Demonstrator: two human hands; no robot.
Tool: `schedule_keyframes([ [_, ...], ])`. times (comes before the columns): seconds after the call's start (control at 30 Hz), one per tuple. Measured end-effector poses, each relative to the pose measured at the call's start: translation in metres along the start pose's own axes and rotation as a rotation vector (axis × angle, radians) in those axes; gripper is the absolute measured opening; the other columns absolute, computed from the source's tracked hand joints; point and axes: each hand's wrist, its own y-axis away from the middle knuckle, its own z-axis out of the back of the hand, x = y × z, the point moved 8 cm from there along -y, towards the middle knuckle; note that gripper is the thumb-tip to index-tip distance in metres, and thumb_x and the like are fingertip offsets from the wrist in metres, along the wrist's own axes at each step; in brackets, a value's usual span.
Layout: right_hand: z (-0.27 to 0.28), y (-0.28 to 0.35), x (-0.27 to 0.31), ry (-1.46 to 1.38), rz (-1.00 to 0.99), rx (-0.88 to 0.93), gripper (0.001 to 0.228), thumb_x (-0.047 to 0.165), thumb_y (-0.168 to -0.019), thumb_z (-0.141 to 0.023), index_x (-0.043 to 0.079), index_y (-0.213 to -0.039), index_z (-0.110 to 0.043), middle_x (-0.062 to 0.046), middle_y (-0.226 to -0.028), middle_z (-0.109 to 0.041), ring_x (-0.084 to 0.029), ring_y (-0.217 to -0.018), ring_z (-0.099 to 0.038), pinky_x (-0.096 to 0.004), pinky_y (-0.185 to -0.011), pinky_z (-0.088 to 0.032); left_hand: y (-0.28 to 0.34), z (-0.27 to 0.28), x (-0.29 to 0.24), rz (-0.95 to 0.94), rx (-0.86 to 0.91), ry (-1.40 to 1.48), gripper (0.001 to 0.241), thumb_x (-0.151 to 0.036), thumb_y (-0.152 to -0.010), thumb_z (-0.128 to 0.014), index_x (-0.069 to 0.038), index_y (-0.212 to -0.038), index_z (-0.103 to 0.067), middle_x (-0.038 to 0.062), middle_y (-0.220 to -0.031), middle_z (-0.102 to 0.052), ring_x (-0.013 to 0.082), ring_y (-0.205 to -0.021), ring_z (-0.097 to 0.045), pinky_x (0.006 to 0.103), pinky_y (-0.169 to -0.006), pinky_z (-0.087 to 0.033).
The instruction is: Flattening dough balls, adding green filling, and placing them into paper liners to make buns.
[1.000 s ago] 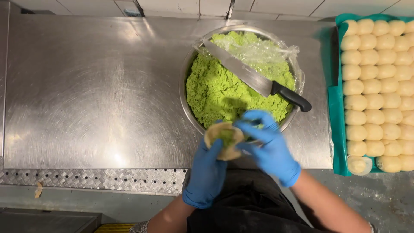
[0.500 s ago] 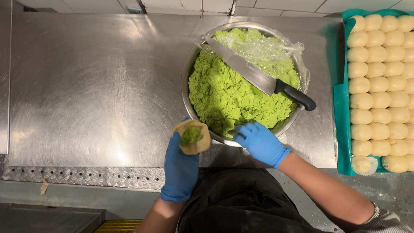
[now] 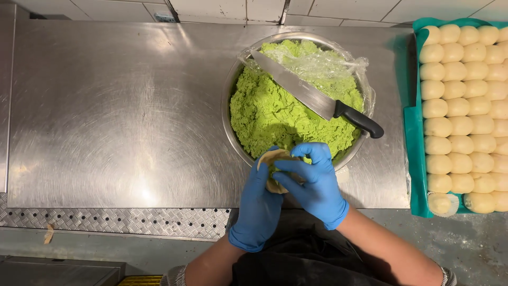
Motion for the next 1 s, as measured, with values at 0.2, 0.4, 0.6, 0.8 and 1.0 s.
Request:
schedule_keyframes([
  [0.2,0.009,0.017,-0.038,-0.333,-0.179,0.009,0.024,0.011,-0.085,-0.078,0.011,-0.11,-0.077,-0.007,-0.121,-0.058,-0.026,-0.116,-0.057,-0.034,-0.1,-0.049,0.004,0.028,0.018,-0.053,-0.049,-0.059,0.037,-0.024,-0.107,-0.053,-0.004,-0.137,-0.056,0.008,-0.127,-0.062,0.0176,-0.117,-0.062,0.0327,-0.102,-0.051],
  [0.4,-0.004,0.035,-0.102,0.135,-0.157,0.181,0.025,0.019,-0.09,-0.08,0.01,-0.112,-0.079,-0.002,-0.113,-0.065,-0.021,-0.103,-0.062,-0.033,-0.09,-0.052,0.008,0.072,-0.035,-0.207,-0.284,-0.07,0.037,-0.028,-0.105,-0.052,-0.007,-0.134,-0.058,0.008,-0.129,-0.063,0.0188,-0.121,-0.061,0.0343,-0.104,-0.049],
  [0.6,-0.049,0.032,-0.079,0.653,0.132,0.29,0.038,0.03,-0.082,-0.076,0.007,-0.113,-0.076,-0.01,-0.109,-0.06,-0.029,-0.094,-0.057,-0.042,-0.079,-0.047,0.03,0.091,-0.051,-0.282,-0.289,-0.023,0.043,-0.035,-0.109,-0.044,-0.004,-0.137,-0.057,0.009,-0.133,-0.06,0.0203,-0.127,-0.057,0.0379,-0.111,-0.044],
  [0.8,-0.037,0.025,-0.081,0.598,0.079,0.284,0.017,0.023,-0.081,-0.078,0.012,-0.094,-0.075,-0.008,-0.1,-0.062,-0.029,-0.091,-0.059,-0.043,-0.081,-0.049,0.038,0.099,-0.043,-0.289,-0.293,-0.028,0.046,-0.036,-0.108,-0.043,-0.002,-0.136,-0.057,0.011,-0.132,-0.062,0.0219,-0.125,-0.058,0.0388,-0.11,-0.045],
  [1.0,-0.003,0.01,-0.051,-0.001,-0.295,0.191,0.018,0.013,-0.091,-0.074,0.012,-0.108,-0.076,-0.005,-0.098,-0.069,-0.021,-0.088,-0.068,-0.034,-0.077,-0.057,0.026,0.072,-0.026,-0.209,-0.215,-0.051,0.047,-0.038,-0.11,-0.039,-0.003,-0.135,-0.056,0.011,-0.129,-0.064,0.0228,-0.122,-0.061,0.0382,-0.108,-0.047],
])
